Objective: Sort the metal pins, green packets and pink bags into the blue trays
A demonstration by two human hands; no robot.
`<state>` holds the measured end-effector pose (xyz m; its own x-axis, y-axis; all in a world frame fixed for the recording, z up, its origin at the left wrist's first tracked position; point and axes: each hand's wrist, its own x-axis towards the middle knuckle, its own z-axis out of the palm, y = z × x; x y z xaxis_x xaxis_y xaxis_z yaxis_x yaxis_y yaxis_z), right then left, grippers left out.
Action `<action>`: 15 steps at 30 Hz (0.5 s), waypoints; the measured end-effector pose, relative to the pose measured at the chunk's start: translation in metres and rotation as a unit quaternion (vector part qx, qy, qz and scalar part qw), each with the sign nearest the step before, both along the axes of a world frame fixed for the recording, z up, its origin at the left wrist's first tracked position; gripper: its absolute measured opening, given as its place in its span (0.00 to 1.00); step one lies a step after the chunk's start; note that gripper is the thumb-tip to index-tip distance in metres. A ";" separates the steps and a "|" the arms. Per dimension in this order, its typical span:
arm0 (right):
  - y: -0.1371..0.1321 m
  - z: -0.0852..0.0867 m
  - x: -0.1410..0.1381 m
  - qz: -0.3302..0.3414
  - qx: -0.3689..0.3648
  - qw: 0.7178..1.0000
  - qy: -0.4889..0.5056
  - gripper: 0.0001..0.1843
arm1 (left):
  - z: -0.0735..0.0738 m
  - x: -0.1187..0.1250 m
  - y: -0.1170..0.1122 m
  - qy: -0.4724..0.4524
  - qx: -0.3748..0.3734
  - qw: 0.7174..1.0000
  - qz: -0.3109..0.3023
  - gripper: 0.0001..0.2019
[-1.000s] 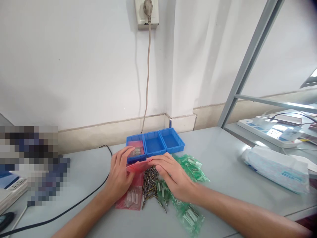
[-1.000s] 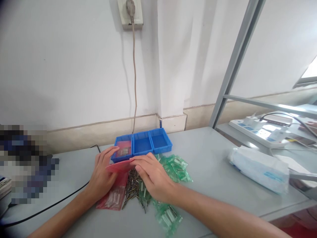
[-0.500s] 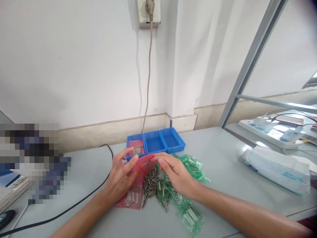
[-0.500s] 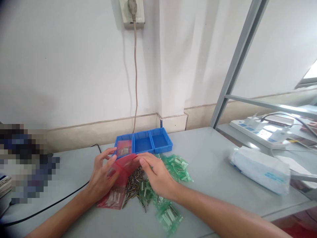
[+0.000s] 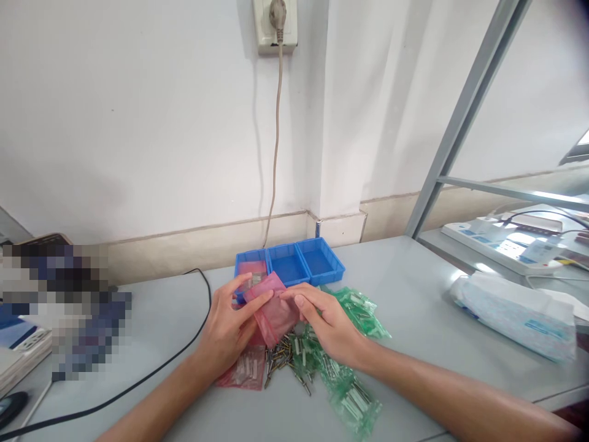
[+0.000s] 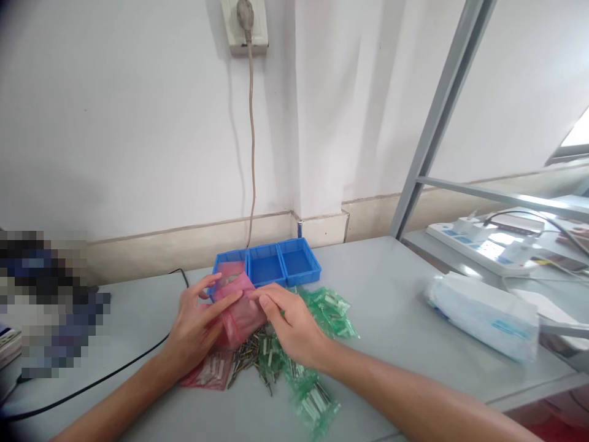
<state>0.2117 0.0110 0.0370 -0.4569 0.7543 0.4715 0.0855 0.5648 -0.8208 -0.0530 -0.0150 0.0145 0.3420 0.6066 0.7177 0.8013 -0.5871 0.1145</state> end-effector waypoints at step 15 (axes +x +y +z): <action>-0.001 0.004 0.002 0.009 0.073 0.994 -0.078 0.13 | 0.005 0.004 -0.005 -0.070 -0.101 0.985 -0.117 0.15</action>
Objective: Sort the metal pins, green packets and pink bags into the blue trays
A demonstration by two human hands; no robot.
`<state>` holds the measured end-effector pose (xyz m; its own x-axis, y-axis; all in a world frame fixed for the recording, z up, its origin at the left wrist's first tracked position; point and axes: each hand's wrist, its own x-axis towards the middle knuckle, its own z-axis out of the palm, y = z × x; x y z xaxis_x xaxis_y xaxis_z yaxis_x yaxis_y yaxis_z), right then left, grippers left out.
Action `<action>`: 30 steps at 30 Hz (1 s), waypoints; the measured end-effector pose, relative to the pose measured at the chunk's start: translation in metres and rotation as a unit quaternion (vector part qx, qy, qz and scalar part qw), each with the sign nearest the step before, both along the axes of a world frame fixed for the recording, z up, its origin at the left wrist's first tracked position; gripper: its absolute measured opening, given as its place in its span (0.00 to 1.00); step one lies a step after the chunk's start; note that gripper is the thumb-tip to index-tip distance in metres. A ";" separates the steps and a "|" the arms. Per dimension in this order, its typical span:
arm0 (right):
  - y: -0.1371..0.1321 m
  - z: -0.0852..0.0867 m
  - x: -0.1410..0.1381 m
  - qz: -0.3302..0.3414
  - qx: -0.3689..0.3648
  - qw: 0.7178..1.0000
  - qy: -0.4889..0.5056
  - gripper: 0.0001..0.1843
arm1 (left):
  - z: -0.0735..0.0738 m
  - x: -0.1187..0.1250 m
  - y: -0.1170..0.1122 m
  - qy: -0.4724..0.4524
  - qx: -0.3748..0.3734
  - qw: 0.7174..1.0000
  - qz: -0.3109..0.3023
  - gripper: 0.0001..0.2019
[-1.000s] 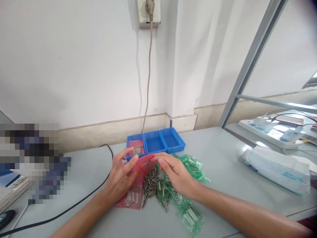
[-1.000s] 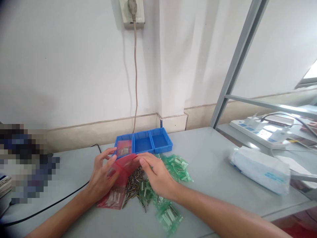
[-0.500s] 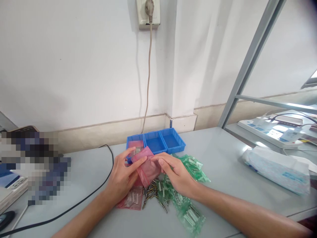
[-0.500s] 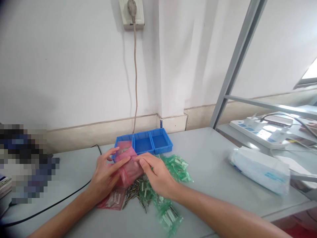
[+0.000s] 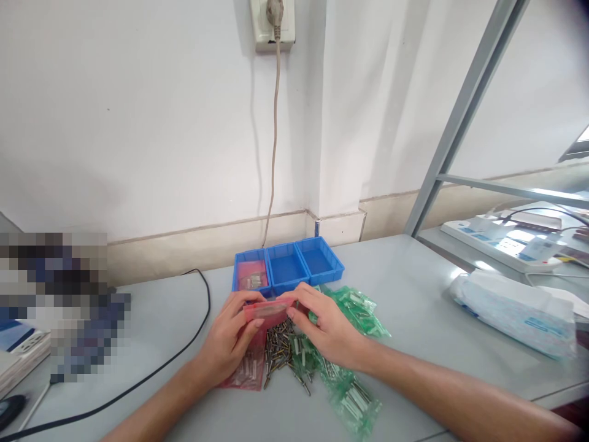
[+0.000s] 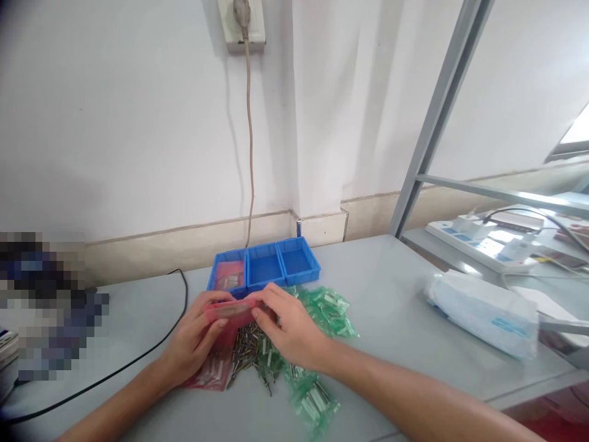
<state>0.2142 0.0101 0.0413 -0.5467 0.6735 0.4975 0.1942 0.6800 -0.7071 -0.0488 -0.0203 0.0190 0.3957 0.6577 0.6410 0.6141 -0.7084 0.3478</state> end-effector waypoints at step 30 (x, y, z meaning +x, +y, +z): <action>0.006 -0.009 -0.002 -0.028 -0.200 0.974 0.104 0.19 | 0.003 -0.003 -0.002 0.123 0.140 0.982 -0.035 0.17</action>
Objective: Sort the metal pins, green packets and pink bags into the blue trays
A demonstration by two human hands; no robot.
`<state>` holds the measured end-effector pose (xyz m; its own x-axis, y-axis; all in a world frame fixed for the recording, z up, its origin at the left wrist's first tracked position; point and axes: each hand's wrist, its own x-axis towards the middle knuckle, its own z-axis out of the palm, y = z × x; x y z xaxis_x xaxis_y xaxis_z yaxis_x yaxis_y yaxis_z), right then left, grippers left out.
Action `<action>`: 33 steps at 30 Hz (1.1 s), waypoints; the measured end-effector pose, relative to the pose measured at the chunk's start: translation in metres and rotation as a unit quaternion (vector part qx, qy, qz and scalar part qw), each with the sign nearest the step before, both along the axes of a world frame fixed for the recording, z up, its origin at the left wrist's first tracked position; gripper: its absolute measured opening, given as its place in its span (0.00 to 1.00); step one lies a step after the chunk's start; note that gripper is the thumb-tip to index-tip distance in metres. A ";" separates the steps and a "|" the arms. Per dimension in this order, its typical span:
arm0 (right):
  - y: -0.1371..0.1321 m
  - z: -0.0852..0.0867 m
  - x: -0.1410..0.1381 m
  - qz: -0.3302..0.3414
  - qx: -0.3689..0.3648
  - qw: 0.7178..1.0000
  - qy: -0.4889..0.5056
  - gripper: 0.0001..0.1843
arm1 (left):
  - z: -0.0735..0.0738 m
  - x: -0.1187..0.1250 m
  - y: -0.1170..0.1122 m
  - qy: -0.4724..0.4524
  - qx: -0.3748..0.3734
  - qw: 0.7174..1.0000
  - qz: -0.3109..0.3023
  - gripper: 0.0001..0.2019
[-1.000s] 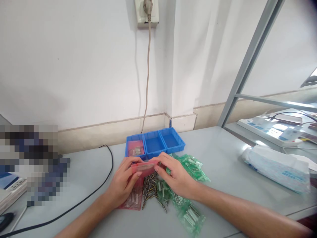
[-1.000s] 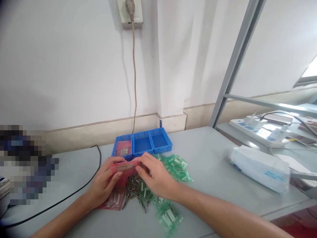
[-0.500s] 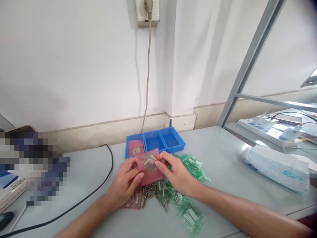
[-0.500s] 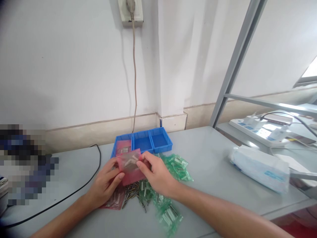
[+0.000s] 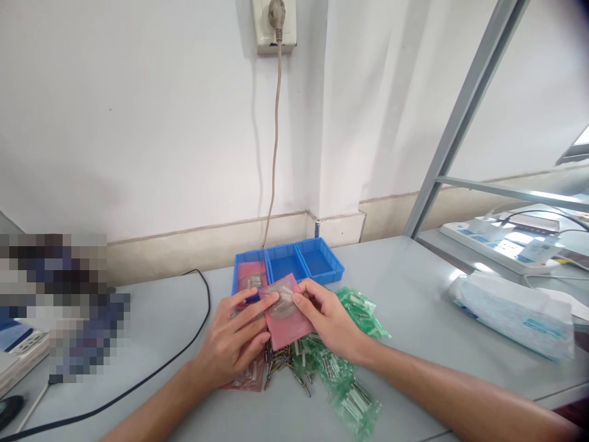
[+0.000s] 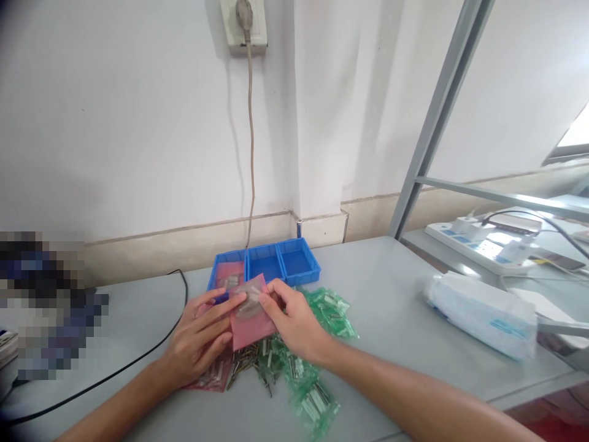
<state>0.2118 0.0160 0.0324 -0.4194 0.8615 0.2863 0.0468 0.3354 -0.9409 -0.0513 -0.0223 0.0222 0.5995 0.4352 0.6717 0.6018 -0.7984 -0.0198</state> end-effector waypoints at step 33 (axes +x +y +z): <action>0.002 -0.004 -0.004 -0.057 0.021 0.997 0.047 0.15 | -0.010 0.004 0.004 -0.044 0.023 0.998 0.026 0.23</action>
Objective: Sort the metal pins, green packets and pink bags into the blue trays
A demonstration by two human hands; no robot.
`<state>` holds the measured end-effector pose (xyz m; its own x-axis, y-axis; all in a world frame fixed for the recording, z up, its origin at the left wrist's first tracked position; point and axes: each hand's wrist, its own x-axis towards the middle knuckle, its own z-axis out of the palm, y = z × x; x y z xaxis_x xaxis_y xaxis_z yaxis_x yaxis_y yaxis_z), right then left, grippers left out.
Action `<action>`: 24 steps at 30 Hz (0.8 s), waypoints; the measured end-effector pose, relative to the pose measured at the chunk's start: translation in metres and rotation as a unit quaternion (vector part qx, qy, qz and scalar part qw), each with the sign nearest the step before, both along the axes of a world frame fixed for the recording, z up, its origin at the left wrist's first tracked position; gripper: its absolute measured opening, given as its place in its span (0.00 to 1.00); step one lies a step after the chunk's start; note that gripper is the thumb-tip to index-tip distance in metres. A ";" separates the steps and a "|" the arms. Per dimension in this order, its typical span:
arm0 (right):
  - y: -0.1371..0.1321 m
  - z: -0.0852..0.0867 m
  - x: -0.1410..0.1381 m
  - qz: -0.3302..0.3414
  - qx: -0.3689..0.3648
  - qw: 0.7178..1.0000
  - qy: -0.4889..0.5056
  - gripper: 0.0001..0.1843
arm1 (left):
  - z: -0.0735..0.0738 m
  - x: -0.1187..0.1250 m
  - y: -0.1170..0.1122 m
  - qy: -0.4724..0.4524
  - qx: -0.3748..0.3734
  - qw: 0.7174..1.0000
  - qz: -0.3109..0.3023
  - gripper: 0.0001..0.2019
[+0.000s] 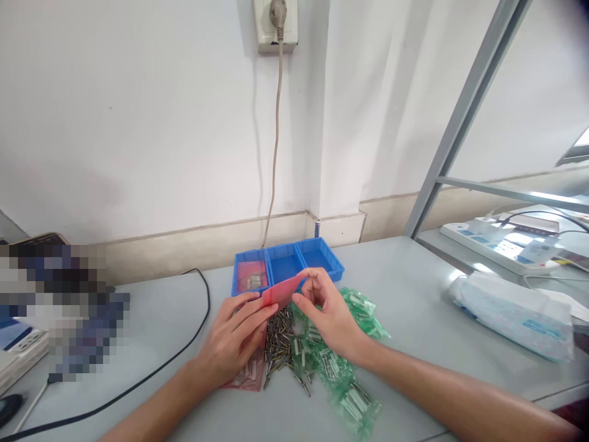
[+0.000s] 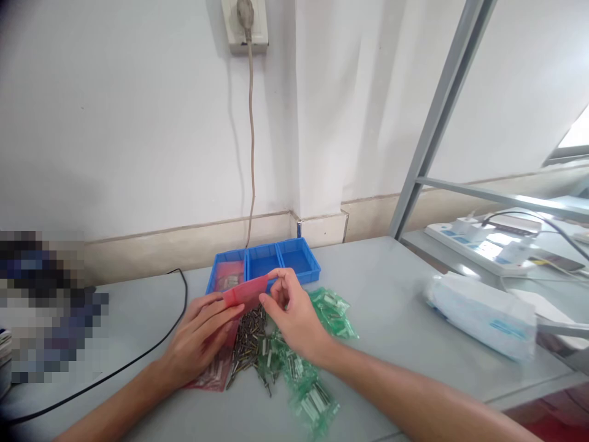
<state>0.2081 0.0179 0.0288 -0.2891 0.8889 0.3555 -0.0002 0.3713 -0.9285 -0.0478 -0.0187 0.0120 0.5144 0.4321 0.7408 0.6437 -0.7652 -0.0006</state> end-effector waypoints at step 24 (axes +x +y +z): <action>-0.002 0.003 0.002 -0.009 0.026 0.996 -0.087 0.19 | -0.005 -0.001 -0.001 0.007 -0.041 0.999 0.025 0.23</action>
